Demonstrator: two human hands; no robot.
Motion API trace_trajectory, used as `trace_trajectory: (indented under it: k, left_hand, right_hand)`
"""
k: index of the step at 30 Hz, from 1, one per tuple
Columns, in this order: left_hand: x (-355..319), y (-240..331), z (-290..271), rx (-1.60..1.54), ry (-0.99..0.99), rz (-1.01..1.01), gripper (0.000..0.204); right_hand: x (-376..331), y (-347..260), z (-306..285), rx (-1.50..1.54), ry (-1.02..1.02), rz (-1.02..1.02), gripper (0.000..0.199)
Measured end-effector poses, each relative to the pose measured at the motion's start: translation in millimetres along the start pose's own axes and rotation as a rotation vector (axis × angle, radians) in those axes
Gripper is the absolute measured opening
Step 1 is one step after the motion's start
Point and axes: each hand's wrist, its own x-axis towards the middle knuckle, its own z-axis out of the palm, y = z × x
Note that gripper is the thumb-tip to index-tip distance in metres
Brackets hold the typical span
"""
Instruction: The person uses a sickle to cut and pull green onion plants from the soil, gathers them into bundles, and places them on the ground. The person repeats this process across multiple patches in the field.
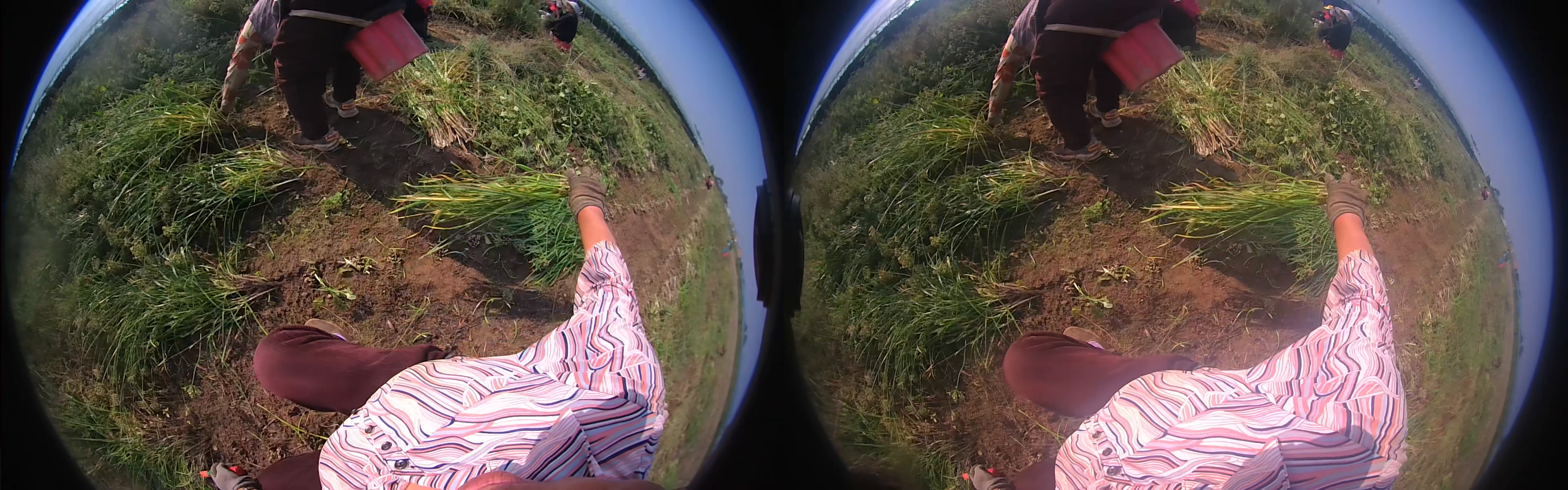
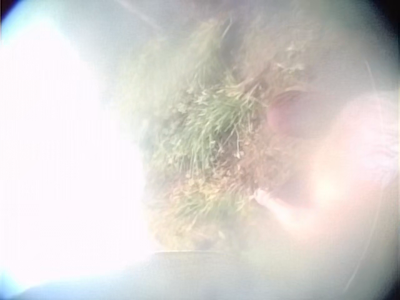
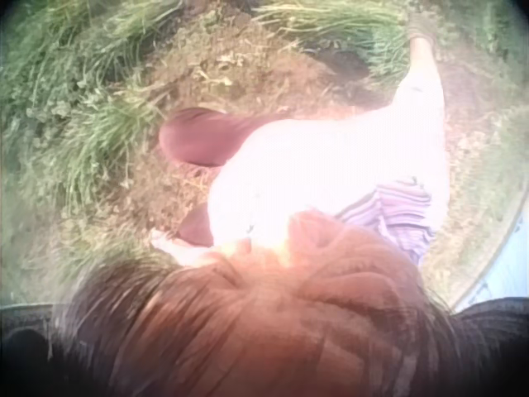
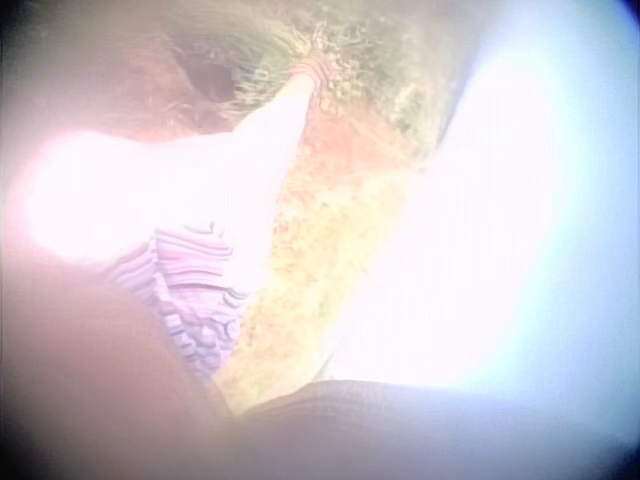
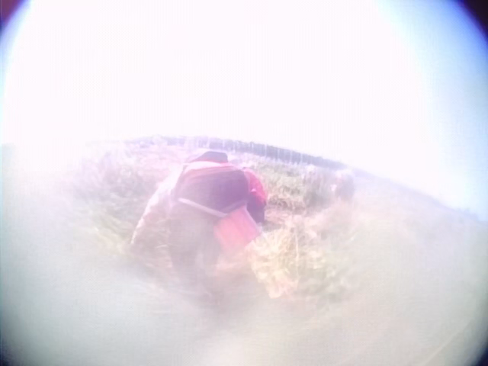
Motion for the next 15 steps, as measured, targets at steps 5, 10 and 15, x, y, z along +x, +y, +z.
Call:
trace_trajectory:
  k: [5, 10, 15]
  left_hand:
    - [-3.9, 2.5, 5.2, -0.039, -0.022, -0.017, 0.012]
    - [-2.8, 4.2, -32.0, -0.111, -0.013, -0.027, 0.012]
    - [-8.6, -10.1, -52.3, -0.117, -0.055, 0.091, 0.015]
  right_hand:
    - [34.5, 32.3, 9.9, -0.046, -0.006, 0.051, 0.036]
    - [-116.9, -180.1, 62.5, 0.445, -0.45, -0.239, 0.043]
    - [-293.9, -288.1, 78.2, 0.465, -0.779, -0.862, 0.04]
